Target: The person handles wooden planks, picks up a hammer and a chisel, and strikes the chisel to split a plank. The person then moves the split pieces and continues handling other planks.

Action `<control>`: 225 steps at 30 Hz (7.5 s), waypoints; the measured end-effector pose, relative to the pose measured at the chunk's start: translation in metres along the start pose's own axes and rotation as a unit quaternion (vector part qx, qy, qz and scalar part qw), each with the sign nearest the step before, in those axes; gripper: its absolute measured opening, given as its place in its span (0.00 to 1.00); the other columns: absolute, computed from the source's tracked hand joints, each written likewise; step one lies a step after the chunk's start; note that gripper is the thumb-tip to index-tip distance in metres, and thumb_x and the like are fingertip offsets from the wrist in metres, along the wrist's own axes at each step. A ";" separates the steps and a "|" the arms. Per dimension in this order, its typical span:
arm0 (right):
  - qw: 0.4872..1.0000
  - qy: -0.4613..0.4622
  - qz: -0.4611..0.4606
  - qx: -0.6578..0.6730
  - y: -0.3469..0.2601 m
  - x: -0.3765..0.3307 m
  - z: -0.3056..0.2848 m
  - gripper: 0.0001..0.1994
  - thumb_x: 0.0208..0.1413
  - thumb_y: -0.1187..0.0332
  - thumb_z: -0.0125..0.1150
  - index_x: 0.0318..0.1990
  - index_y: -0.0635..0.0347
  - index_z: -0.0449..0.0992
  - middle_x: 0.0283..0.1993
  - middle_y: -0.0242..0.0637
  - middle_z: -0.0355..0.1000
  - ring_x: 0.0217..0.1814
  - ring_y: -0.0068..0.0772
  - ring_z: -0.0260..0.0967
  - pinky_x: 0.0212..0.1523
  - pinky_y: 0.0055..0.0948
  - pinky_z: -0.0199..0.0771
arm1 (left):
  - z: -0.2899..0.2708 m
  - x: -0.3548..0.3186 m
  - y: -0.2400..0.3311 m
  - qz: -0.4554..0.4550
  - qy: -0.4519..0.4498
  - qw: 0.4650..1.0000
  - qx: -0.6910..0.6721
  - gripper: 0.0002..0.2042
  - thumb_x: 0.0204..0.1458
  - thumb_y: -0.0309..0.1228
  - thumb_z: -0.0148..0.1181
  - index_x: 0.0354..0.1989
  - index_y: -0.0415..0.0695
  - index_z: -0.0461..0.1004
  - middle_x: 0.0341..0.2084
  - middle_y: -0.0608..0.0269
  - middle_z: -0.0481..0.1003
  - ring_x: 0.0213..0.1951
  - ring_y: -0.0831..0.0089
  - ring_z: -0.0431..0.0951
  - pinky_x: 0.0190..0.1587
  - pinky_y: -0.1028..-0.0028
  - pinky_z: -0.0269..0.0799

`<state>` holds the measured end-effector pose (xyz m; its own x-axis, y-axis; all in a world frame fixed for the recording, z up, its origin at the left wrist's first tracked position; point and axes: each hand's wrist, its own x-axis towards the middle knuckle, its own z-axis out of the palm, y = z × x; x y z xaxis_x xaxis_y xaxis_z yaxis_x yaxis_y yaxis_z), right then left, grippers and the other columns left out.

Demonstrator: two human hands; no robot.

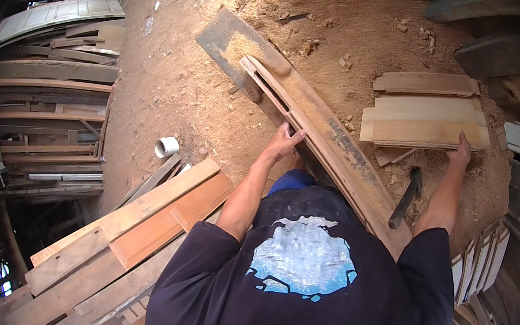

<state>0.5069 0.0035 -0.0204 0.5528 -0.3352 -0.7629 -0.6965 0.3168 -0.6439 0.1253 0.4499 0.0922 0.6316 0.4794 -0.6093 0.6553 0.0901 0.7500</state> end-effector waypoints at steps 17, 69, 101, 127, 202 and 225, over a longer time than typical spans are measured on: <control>0.725 -0.423 -0.229 -0.492 0.126 -0.255 0.040 0.28 0.56 0.57 0.65 0.59 0.68 0.70 0.51 0.53 0.76 0.54 0.42 0.75 0.54 0.35 0.75 | -0.007 0.033 -0.063 0.067 -0.020 0.997 0.034 0.36 0.52 0.54 0.66 0.53 0.29 0.67 0.46 0.47 0.76 0.47 0.65 0.75 0.52 0.66 0.71; 0.909 0.271 -0.116 -0.294 0.277 -0.475 -0.651 0.24 0.57 0.59 0.61 0.57 0.65 0.72 0.54 0.55 0.74 0.59 0.55 0.71 0.59 0.47 0.70 | 0.508 -0.353 -0.058 0.701 -0.353 0.371 0.496 0.36 0.46 0.48 0.67 0.60 0.38 0.65 0.47 0.38 0.75 0.52 0.45 0.75 0.54 0.54 0.71; 0.910 0.215 -0.114 -0.335 0.120 -0.271 -0.949 0.18 0.52 0.61 0.64 0.45 0.66 0.77 0.42 0.56 0.77 0.48 0.60 0.74 0.48 0.47 0.75 | 0.775 -0.478 -0.141 0.377 -0.593 0.415 0.577 0.42 0.43 0.42 0.69 0.67 0.41 0.56 0.50 0.35 0.74 0.53 0.39 0.73 0.56 0.54 0.70; 0.723 0.193 -0.067 -0.660 -0.081 0.263 -1.254 0.23 0.58 0.62 0.48 0.61 0.53 0.71 0.63 0.49 0.66 0.66 0.61 0.60 0.66 0.54 0.55 | 0.817 -0.515 -0.166 0.350 -0.337 0.543 0.685 0.31 0.32 0.23 0.65 0.53 0.50 0.76 0.48 0.58 0.75 0.50 0.51 0.74 0.52 0.53 0.70; 0.674 0.061 -0.133 -0.724 0.126 -0.194 -0.820 0.35 0.46 0.51 0.67 0.63 0.53 0.69 0.66 0.46 0.63 0.70 0.66 0.51 0.69 0.60 0.49 | 0.690 -0.347 -0.145 -0.091 -0.191 0.919 -0.333 0.04 0.56 0.23 0.53 0.29 0.40 0.67 0.18 0.58 0.69 0.19 0.67 0.72 0.20 0.68 0.71; 0.674 0.089 -0.111 -0.725 0.118 -0.191 -0.811 0.28 0.45 0.59 0.59 0.58 0.53 0.73 0.64 0.45 0.66 0.67 0.67 0.53 0.67 0.58 0.54 | 0.513 -0.234 -0.051 0.145 0.046 0.959 -0.241 0.32 0.55 0.22 0.59 0.68 0.39 0.54 0.36 0.54 0.74 0.26 0.70 0.74 0.26 0.69 0.72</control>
<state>-0.0518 -0.6144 0.0970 0.7434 -0.3737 -0.5548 -0.3920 -0.9154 0.0913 0.1568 -0.1149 0.0652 0.7038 0.6189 -0.3487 0.1761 0.3235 0.9297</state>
